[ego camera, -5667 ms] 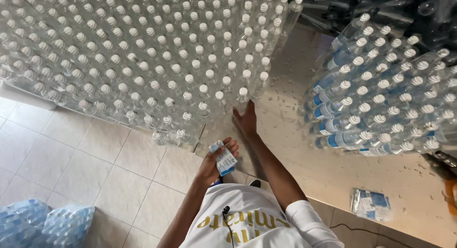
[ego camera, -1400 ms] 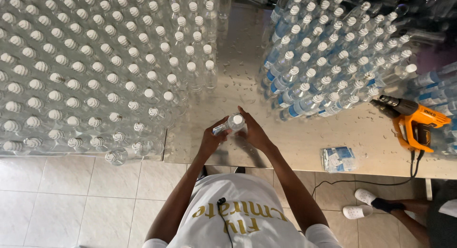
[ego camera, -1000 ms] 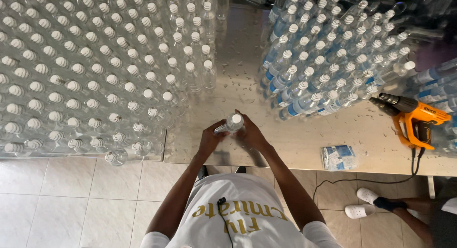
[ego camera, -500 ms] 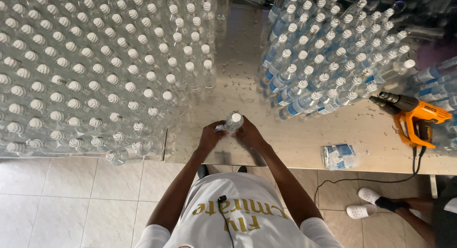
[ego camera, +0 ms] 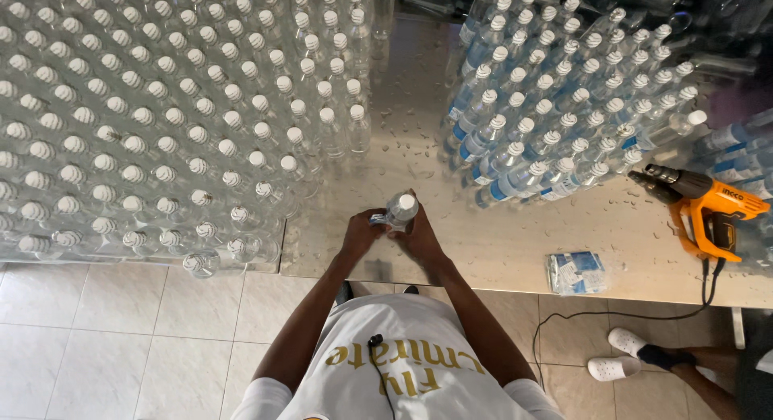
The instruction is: The person stands at a table and repeatedly picks up clear plastic bottles. They apply a small rectangular label to the side of each bottle by hand, then place the labeled bottle into a growing stack on the table.
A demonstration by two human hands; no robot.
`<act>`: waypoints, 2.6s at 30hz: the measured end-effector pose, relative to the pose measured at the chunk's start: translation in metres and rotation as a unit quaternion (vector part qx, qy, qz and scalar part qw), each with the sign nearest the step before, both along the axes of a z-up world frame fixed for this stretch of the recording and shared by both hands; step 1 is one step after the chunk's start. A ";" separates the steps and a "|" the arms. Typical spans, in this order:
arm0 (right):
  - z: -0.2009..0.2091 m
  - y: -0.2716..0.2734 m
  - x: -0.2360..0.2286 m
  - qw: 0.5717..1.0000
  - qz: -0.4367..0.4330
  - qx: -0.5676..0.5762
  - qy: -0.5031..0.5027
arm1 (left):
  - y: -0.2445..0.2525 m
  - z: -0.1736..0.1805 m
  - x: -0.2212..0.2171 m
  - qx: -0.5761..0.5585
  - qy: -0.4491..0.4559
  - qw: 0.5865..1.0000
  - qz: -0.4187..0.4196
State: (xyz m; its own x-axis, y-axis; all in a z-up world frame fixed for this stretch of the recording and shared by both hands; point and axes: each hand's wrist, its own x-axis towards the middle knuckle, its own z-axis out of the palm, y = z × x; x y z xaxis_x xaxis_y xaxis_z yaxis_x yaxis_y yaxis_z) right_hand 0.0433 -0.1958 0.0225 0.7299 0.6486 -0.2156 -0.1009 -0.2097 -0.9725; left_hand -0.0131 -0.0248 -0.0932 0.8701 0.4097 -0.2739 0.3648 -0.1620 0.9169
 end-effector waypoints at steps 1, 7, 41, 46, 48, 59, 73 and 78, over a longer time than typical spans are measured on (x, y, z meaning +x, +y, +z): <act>-0.020 0.001 0.006 1.000 0.001 0.000 0.001 | -0.002 -0.004 0.003 0.000 0.001 1.000 0.001; -0.039 -0.007 0.017 0.994 -0.070 0.085 -0.015 | -0.013 -0.010 0.023 0.036 0.014 0.998 -0.049; -0.050 -0.058 0.061 0.916 -0.359 -0.088 -0.159 | -0.036 0.013 0.024 -0.090 -0.033 0.993 0.066; -0.055 -0.061 0.071 0.863 -0.450 -0.131 -0.190 | -0.014 0.027 -0.023 -0.394 -0.083 0.892 0.207; -0.096 -0.065 0.083 0.841 -0.493 -0.163 -0.155 | 0.000 0.012 -0.050 -0.563 -0.125 0.779 0.244; -0.087 0.148 0.085 0.979 -0.107 0.011 -0.171 | 0.011 0.108 -0.133 -0.568 -0.195 0.752 0.272; -0.104 0.187 0.128 0.979 -0.027 -0.090 -0.182 | 0.001 0.135 -0.103 -0.570 -0.151 0.774 0.229; -0.115 0.144 0.104 0.963 -0.017 -0.135 -0.234 | 0.001 0.128 -0.091 -0.569 -0.155 0.775 0.228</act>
